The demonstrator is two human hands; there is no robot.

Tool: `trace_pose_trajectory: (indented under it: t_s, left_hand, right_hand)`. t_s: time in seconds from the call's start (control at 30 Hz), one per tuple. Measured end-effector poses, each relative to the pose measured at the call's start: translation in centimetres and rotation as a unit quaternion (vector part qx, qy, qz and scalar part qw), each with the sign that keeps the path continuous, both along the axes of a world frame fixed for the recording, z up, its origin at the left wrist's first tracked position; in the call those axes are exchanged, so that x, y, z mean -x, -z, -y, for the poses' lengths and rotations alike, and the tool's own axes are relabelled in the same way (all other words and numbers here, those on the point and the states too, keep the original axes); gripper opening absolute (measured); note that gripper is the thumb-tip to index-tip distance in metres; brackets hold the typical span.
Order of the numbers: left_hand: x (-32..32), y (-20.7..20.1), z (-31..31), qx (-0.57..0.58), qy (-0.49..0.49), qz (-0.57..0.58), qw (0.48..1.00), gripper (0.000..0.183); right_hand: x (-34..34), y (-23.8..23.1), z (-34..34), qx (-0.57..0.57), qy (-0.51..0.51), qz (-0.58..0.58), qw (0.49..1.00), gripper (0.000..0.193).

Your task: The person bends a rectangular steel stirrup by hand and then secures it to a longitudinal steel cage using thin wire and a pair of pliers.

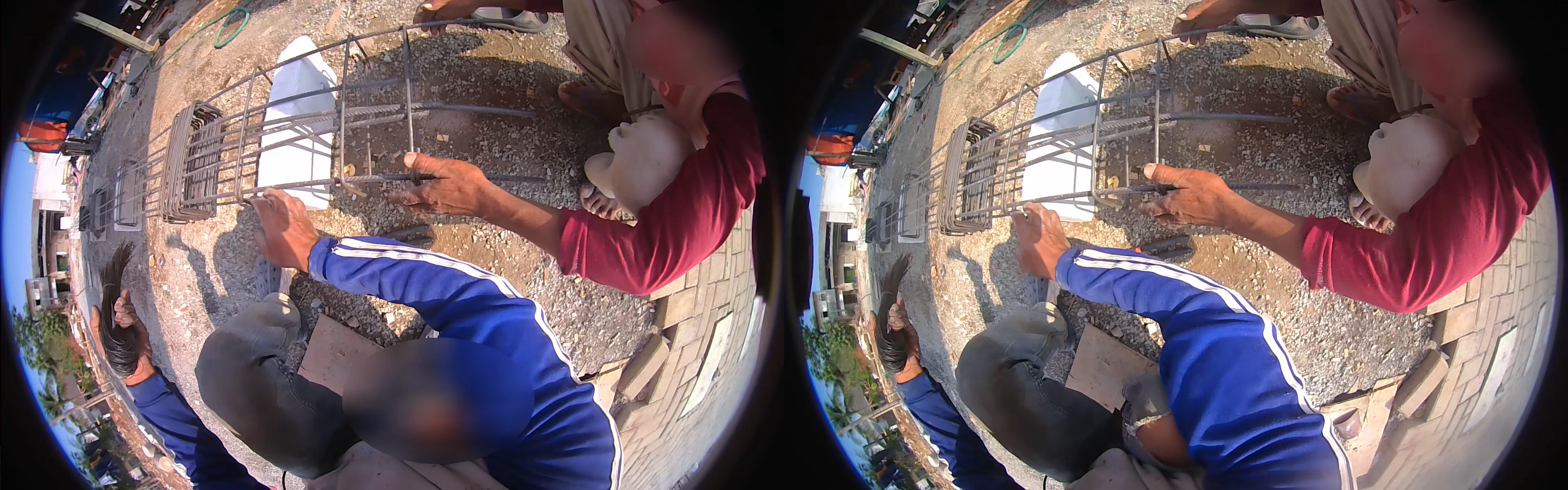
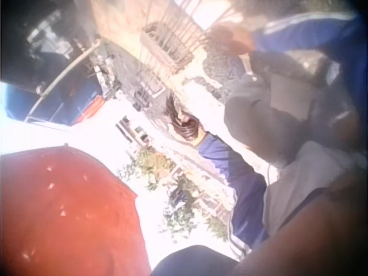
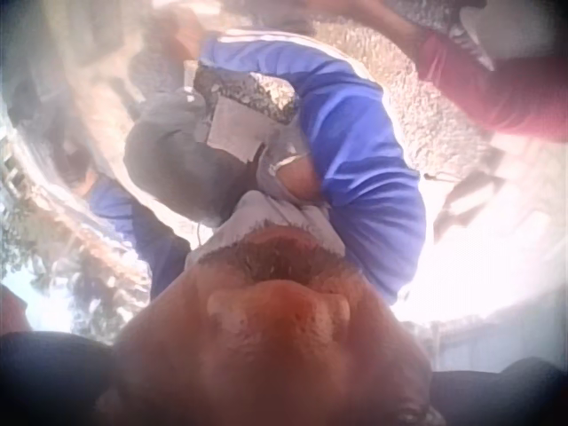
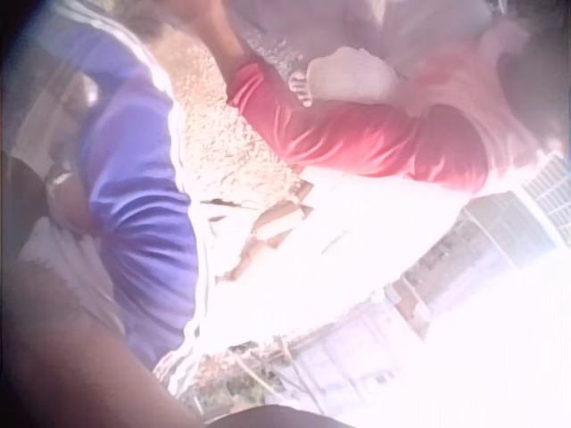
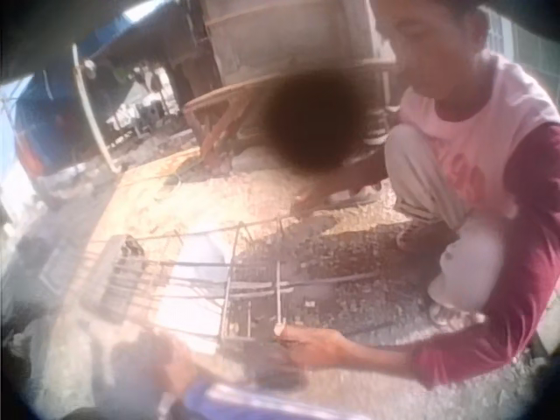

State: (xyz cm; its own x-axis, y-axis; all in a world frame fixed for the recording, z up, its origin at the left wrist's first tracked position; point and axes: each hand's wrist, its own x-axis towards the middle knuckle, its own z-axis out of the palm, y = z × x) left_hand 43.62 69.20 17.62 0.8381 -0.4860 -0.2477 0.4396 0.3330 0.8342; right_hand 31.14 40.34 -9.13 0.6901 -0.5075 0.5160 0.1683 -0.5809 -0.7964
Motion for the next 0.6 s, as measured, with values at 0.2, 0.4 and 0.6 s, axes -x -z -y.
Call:
trace_pose_trajectory:
  t_s: [0.2, 0.4, 0.6]
  left_hand:
    - [-0.4, 15.0, -2.7, -0.249, -0.166, -0.021, 0.954, 0.029]
    - [5.6, 25.9, -1.8, -0.345, -0.155, -0.16, 0.912, 0.03]
    - [9.1, 29.9, -5.8, -0.391, -0.086, -0.181, 0.898, 0.03]
  right_hand:
    - [4.8, -2.1, 3.5, -0.012, -0.055, -0.14, 0.989, 0.062]
    - [7.8, -2.0, 5.9, -0.019, -0.044, -0.174, 0.984, 0.059]
    - [7.8, -5.7, 7.3, -0.046, 0.005, -0.042, 0.998, 0.056]
